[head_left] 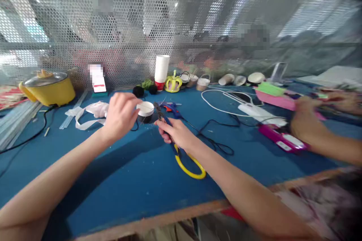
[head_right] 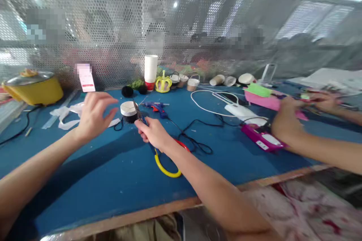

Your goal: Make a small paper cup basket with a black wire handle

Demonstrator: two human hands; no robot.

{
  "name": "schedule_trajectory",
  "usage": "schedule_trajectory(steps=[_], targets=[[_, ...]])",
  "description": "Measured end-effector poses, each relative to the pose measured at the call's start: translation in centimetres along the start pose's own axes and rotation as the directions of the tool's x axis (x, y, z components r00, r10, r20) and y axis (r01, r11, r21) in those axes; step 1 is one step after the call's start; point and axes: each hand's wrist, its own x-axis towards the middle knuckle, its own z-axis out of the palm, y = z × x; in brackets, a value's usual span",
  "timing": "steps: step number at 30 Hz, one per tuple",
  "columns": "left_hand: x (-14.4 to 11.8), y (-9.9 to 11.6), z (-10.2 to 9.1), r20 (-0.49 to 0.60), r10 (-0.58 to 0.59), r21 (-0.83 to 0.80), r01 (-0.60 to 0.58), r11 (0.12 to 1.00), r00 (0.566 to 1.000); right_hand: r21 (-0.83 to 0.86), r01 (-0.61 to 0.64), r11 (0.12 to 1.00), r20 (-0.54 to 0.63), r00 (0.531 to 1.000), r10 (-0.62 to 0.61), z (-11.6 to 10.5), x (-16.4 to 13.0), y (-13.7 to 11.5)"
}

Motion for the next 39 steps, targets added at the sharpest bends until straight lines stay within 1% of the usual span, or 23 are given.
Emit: schedule_trajectory(steps=[2,4,6,8,9,10,11,13,14,15,16,18,19,20,21,23,24,25,27,29,32,36,39], targets=[[-0.4,0.2,0.4,0.051,0.105,-0.013,-0.104,0.994,0.993,-0.038,0.0,0.999,0.031,1.0,0.001,0.2,-0.4,0.1],[-0.7,0.5,0.7,0.082,0.109,-0.087,-0.102,0.991,0.991,-0.103,0.024,0.994,0.046,0.999,-0.02,0.3,-0.8,0.1],[-0.8,0.8,0.8,0.096,0.012,-0.21,0.008,0.978,0.995,-0.196,0.07,0.978,0.053,0.997,-0.06,0.3,-1.0,0.1],[-0.7,1.3,0.7,0.159,-0.176,-0.395,0.226,0.89,0.972,-0.31,0.137,0.941,0.041,0.991,-0.131,0.2,-1.1,0.0],[-0.5,1.6,0.7,0.228,-0.302,-0.499,0.378,0.78,0.926,-0.372,0.17,0.913,0.027,0.985,-0.173,0.2,-1.1,-0.1],[-0.4,1.9,0.7,0.333,-0.43,-0.59,0.542,0.599,0.839,-0.432,0.201,0.879,0.011,0.976,-0.218,0.2,-1.2,-0.1],[-0.3,2.2,0.7,0.48,-0.516,-0.645,0.684,0.341,0.709,-0.485,0.225,0.845,-0.005,0.966,-0.26,0.2,-1.2,-0.2],[-0.1,2.6,0.9,0.768,-0.464,-0.583,0.782,-0.22,0.442,-0.556,0.252,0.792,-0.037,0.944,-0.327,0.2,-1.2,-0.3],[0.0,2.7,0.9,0.856,-0.374,-0.501,0.756,-0.422,0.358,-0.57,0.259,0.78,-0.05,0.937,-0.347,0.3,-1.2,-0.4],[0.0,2.7,1.0,0.902,-0.296,-0.429,0.722,-0.542,0.314,-0.569,0.263,0.779,-0.056,0.933,-0.355,0.3,-1.2,-0.4],[0.0,2.6,1.1,0.918,-0.262,-0.397,0.707,-0.586,0.298,-0.556,0.261,0.789,-0.057,0.935,-0.35,0.3,-1.1,-0.3],[-0.1,2.1,1.0,0.874,-0.357,-0.471,0.749,-0.465,0.328,-0.487,0.243,0.839,-0.049,0.952,-0.303,0.1,-0.9,-0.2],[-0.1,1.8,0.9,0.802,-0.457,-0.546,0.784,-0.296,0.385,-0.435,0.22,0.873,-0.042,0.964,-0.264,0.0,-0.7,0.0],[-0.1,1.4,0.8,0.676,-0.557,-0.609,0.791,-0.054,0.482,-0.378,0.191,0.906,-0.036,0.975,-0.22,-0.2,-0.6,0.1],[-0.1,1.0,0.6,0.503,-0.604,-0.623,0.744,0.243,0.618,-0.321,0.16,0.934,-0.032,0.983,-0.18,-0.3,-0.4,0.3],[0.0,0.5,0.2,0.218,-0.418,-0.483,0.47,0.739,0.882,-0.232,0.121,0.965,-0.023,0.991,-0.13,-0.5,-0.2,0.6],[0.0,0.3,0.0,0.159,-0.25,-0.387,0.293,0.874,0.955,-0.21,0.117,0.971,-0.018,0.992,-0.123,-0.5,-0.2,0.7],[0.0,0.3,0.0,0.14,-0.101,-0.298,0.139,0.944,0.985,-0.203,0.123,0.971,-0.009,0.992,-0.127,-0.5,-0.2,0.8],[-0.2,0.5,0.1,0.126,0.08,-0.181,-0.056,0.982,0.989,-0.235,0.147,0.961,0.013,0.989,-0.149,-0.2,-0.4,0.7],[-0.4,0.9,0.4,0.1,0.138,-0.148,-0.123,0.981,0.985,-0.29,0.168,0.942,0.031,0.986,-0.166,0.1,-0.8,0.5],[-0.5,1.5,0.6,0.044,0.11,-0.158,-0.102,0.982,0.993,-0.344,0.186,0.92,0.033,0.982,-0.187,0.4,-1.2,0.1],[-0.4,1.8,0.3,-0.04,0.008,-0.016,-0.008,1.0,0.999,-0.373,0.189,0.908,0.021,0.98,-0.196,0.5,-1.1,-0.1],[-0.5,1.4,0.1,-0.037,0.061,0.023,-0.06,0.998,0.997,-0.381,0.184,0.906,0.026,0.982,-0.188,0.5,-1.1,-0.3]])
